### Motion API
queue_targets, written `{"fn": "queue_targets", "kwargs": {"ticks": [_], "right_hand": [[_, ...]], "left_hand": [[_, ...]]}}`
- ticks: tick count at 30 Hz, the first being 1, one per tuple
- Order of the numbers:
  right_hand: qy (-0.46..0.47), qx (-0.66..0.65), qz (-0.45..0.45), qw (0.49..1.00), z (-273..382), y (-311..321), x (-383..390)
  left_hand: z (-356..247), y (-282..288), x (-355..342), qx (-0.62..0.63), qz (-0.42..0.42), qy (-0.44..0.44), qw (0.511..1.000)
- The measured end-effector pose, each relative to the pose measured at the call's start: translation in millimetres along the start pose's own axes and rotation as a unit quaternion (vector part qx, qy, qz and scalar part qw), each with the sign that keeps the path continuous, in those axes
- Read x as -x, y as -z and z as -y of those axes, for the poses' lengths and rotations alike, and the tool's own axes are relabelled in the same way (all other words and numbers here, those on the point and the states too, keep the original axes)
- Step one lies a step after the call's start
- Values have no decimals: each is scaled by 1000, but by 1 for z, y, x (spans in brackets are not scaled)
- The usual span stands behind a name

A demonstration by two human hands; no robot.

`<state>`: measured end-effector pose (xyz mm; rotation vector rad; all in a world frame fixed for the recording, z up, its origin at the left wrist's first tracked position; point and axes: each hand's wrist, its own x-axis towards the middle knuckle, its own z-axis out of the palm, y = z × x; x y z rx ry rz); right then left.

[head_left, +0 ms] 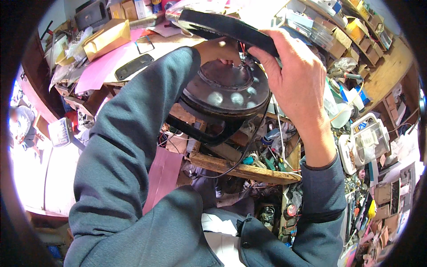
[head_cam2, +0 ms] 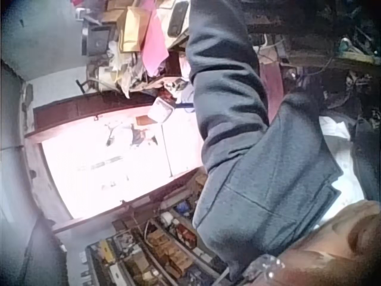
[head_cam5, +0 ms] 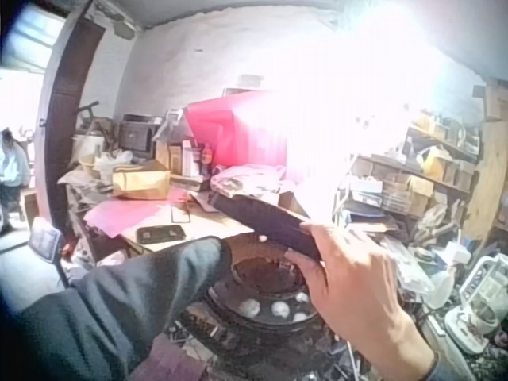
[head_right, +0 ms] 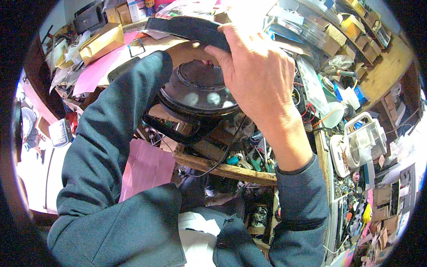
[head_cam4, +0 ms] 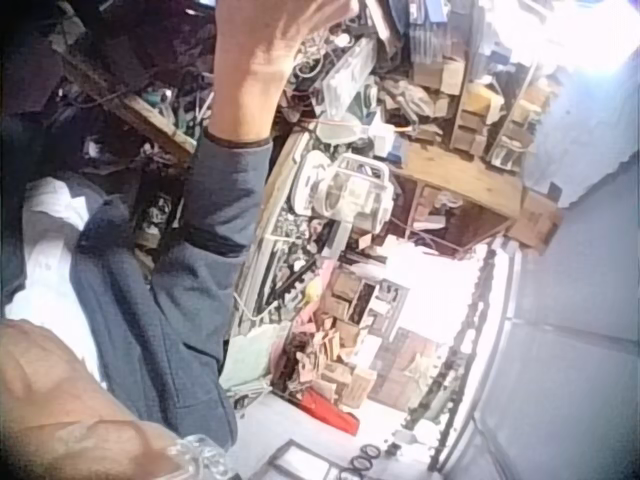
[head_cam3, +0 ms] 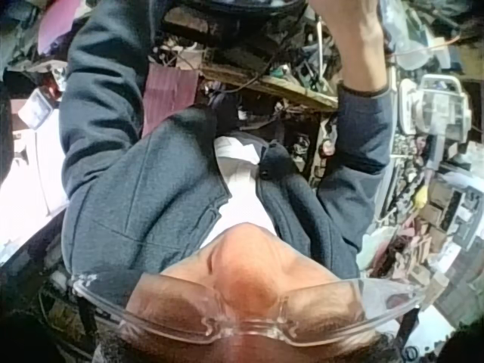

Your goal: The person works on the internal wiring of a black circular appliance, using a screwdriver to adjust components and connect wires. They repeatedly open and close the appliance's top cover while manipulating the internal parts.

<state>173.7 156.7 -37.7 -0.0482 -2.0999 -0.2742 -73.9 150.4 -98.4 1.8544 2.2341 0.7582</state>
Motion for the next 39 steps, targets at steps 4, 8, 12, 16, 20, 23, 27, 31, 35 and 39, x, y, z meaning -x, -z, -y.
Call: {"fn": "queue_targets", "kwargs": {"ticks": [4, 8, 12, 16, 20, 23, 27, 31, 35, 39], "right_hand": [[-4, -2, 5, 1000, 2, 0, 0], [-5, -3, 3, 1000, 3, -1, 0], [-8, 0, 5, 1000, 2, 0, 1], [-12, 1, 11, 1000, 3, 0, 2], [-7, 2, 1, 1000, 0, -1, 2], [-1, -2, -3, 1000, 1, -2, 3], [4, -2, -7, 1000, 2, -4, 2], [-13, 2, 8, 1000, 3, -1, 3], [-2, 10, 2, 1000, 3, -4, 4], [-2, 11, 7, 1000, 4, -1, 2]], "left_hand": [[-9, -4, -3, 11, 9, 1, 1000], [-15, -8, -8, 17, 7, 12, 1000], [-16, -9, -11, 23, 6, 18, 1000], [-17, -8, -9, 31, 5, 24, 999], [-19, -7, -9, 39, 7, 21, 999], [-19, -9, -7, 44, 7, 24, 999], [-18, -8, -6, 45, 4, 30, 999], [-21, -10, -7, 45, 2, 32, 998], [-22, -11, -4, 41, -1, 37, 998], [-24, -5, 3, 37, -3, 43, 998]]}}
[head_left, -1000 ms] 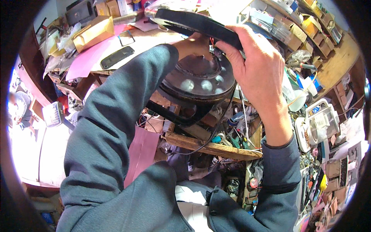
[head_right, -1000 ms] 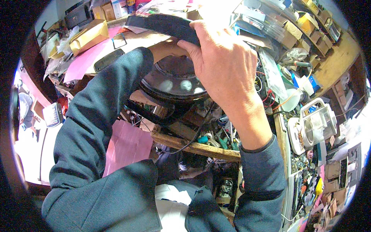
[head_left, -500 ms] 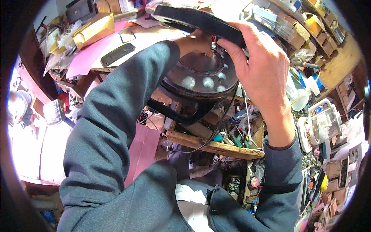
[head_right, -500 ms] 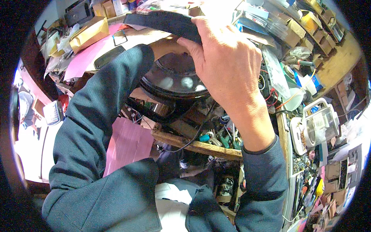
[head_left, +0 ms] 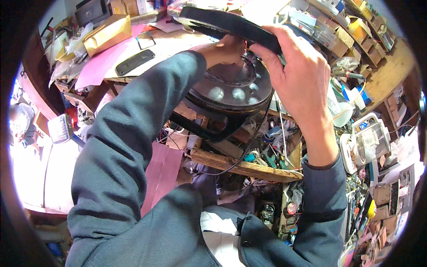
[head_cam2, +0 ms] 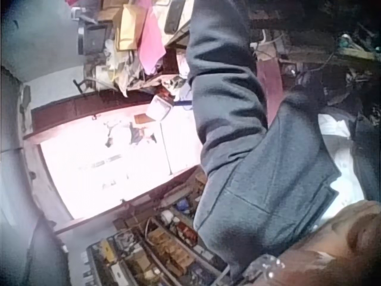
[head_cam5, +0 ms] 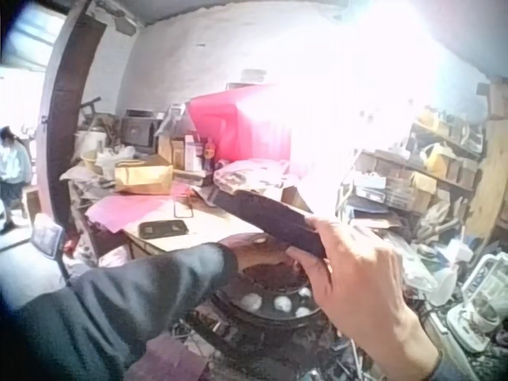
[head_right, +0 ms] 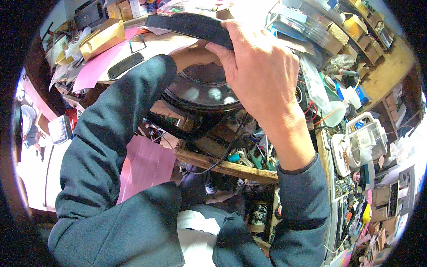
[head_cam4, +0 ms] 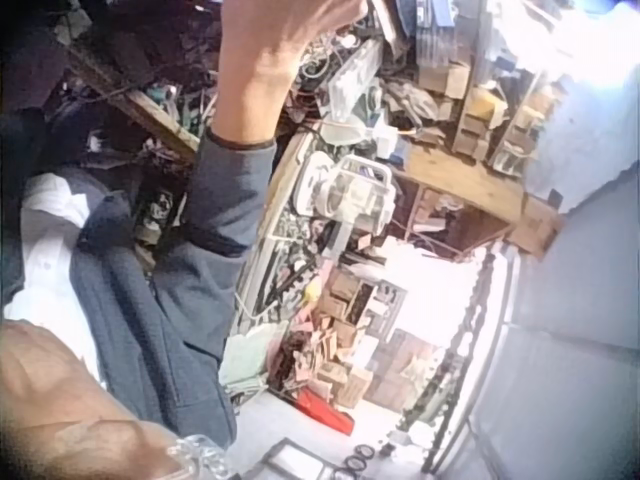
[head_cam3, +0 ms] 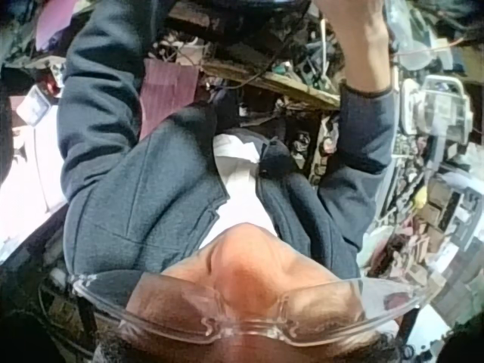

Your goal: The person works on the internal wiring of a black circular appliance, using a screwdriver to adjust components and connect wires. They repeatedly open and close the appliance's top cover while manipulating the internal parts.

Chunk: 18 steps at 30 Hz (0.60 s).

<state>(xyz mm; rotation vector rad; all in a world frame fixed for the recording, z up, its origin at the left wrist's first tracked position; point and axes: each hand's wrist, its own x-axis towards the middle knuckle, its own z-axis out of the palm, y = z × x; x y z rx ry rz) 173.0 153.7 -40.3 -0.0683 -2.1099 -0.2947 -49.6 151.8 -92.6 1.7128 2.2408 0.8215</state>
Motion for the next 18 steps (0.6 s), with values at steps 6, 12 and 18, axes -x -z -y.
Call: {"fn": "queue_targets", "kwargs": {"ticks": [6, 12, 18], "right_hand": [[-14, -4, 22, 1000, 1, 4, 0], [-38, -33, 57, 997, 4, 9, 3], [-17, -57, 51, 997, 10, 9, 11]], "left_hand": [[8, 7, 11, -97, -56, -60, 992], [32, 16, 64, -188, -116, -167, 961], [36, 21, 172, -41, -225, -106, 968]]}}
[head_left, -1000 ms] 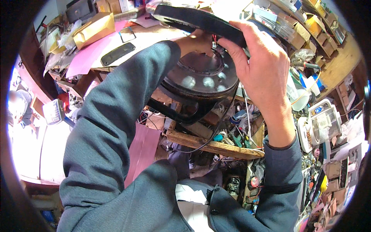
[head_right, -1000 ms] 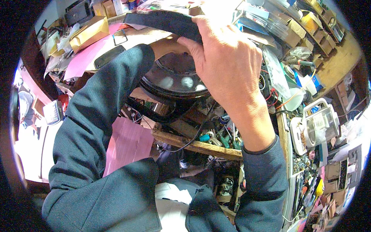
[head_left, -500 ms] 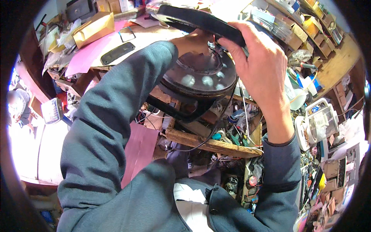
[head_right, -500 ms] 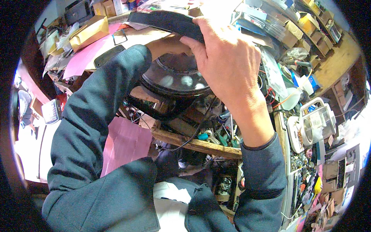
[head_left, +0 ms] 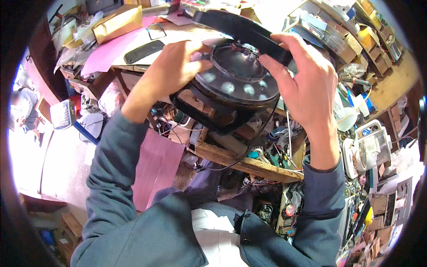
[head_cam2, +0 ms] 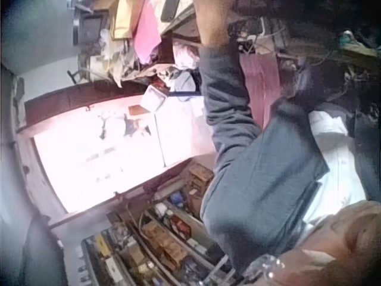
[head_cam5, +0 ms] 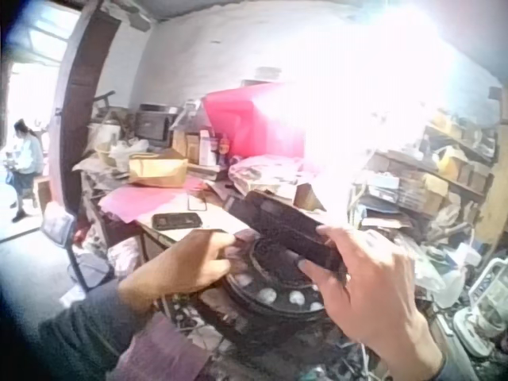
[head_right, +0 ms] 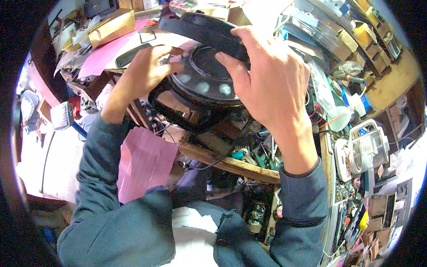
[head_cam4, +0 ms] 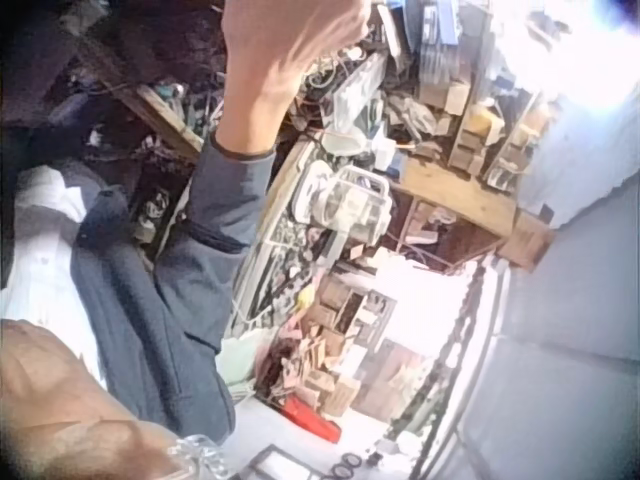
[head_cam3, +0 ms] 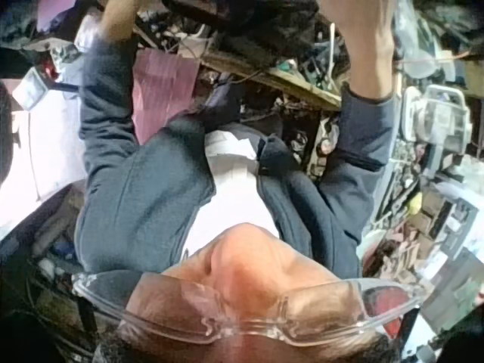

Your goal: The person works on the internal wiring of a black circular appliance, using a screwdriver to adjust components and connect wires. They repeatedly open and close the appliance's top cover while manipulating the internal parts.

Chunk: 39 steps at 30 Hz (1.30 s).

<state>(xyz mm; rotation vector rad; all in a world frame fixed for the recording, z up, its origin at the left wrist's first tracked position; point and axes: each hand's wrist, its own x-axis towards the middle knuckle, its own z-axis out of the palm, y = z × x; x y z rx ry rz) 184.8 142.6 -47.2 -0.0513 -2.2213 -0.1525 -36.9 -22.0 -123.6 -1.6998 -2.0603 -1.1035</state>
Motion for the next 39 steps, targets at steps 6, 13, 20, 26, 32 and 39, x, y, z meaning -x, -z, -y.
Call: {"fn": "queue_targets", "kwargs": {"ticks": [6, 13, 20, 26, 32, 39], "right_hand": [[29, -12, -6, 999, 16, -13, 13], [44, 12, 2, 999, 29, -22, 31], [53, -8, 40, 998, 42, -27, 48], [65, -30, 64, 995, 42, -31, 65], [46, -85, 76, 992, 46, -32, 76], [67, -83, 40, 993, 63, -44, 110]], "left_hand": [[-2, -31, 84, 289, -269, 248, 884], [-15, -47, 112, 646, -139, 374, 651], [-17, -53, 114, 714, -121, 335, 603], [-32, -45, 109, 727, -134, 329, 588], [-19, -53, 118, 720, -129, 304, 610], [-40, -69, 116, 704, -223, 359, 571]]}}
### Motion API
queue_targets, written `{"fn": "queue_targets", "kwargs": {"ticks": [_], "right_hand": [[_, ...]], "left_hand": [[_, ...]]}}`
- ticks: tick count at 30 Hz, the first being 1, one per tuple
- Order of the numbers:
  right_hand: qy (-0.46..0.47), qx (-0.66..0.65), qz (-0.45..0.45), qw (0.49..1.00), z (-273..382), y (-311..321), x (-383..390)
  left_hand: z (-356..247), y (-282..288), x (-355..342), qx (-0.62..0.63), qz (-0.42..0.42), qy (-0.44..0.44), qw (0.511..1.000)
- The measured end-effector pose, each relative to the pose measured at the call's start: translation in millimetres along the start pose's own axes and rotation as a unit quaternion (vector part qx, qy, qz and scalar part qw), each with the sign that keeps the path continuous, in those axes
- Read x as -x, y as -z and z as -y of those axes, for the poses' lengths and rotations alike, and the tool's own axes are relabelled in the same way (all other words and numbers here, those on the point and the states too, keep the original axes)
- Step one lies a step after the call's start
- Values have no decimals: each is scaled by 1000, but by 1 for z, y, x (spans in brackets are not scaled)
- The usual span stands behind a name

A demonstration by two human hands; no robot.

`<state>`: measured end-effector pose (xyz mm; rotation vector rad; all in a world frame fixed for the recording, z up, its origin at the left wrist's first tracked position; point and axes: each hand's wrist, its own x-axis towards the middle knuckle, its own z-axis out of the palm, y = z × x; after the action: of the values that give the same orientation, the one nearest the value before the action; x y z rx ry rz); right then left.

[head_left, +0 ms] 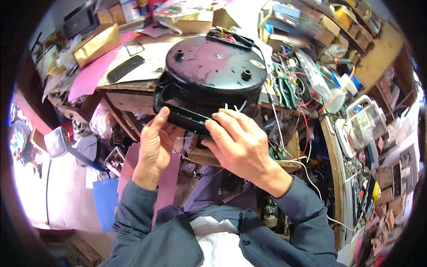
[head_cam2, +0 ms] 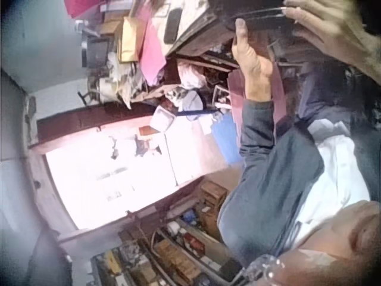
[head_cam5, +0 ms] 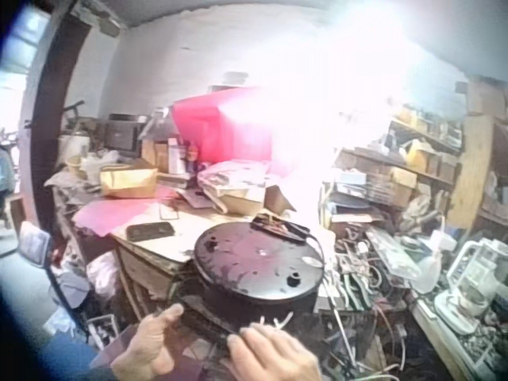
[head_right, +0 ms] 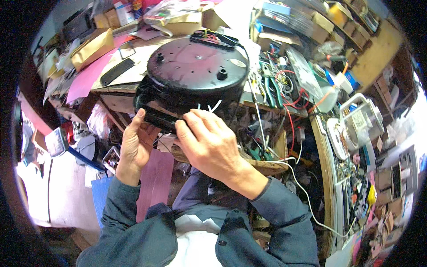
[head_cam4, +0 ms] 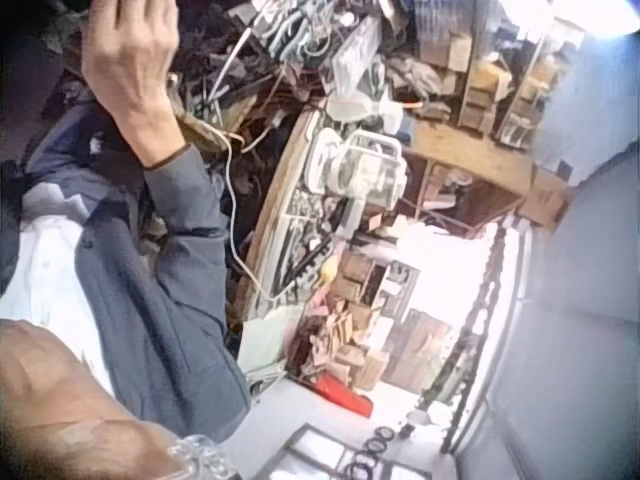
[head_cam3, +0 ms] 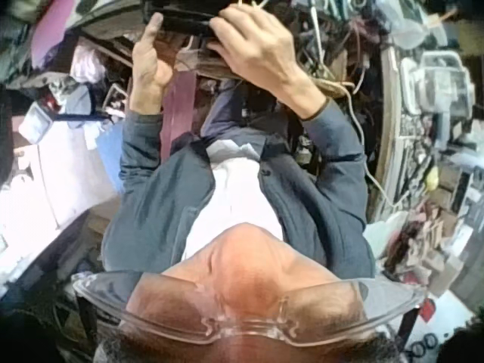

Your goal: The person works on the internal wiring of a black circular appliance, using a screwdriver to adjust components and connect wires. They repeatedly open and close the appliance's top cover while manipulating the internal parts.

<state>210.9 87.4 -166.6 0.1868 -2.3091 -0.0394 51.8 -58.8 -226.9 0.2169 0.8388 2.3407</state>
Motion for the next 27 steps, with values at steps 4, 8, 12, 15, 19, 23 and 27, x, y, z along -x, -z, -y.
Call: {"fn": "queue_targets", "kwargs": {"ticks": [4, 8, 12, 15, 19, 23, 27], "right_hand": [[17, 30, -25, 999, -2, -9, 9], [25, 30, -47, 998, 1, -11, 7], [32, 41, -57, 997, 4, -19, 9], [30, 39, -45, 998, 7, -19, 8], [26, -8, -54, 998, 9, -19, 8], [33, -21, -78, 996, 11, -10, 14], [-19, -24, -75, 997, -6, 13, 15]], "left_hand": [[10, -22, 7, 25, 3, 12, 1000], [24, -27, 12, 35, 40, 35, 998], [35, -37, 7, 41, -3, 16, 999], [32, -27, 1, 27, 22, 22, 999], [20, -17, -14, 29, 31, 24, 999], [-2, -8, -26, 1, 38, 42, 998], [-26, 7, -40, -41, 8, 39, 998]]}}
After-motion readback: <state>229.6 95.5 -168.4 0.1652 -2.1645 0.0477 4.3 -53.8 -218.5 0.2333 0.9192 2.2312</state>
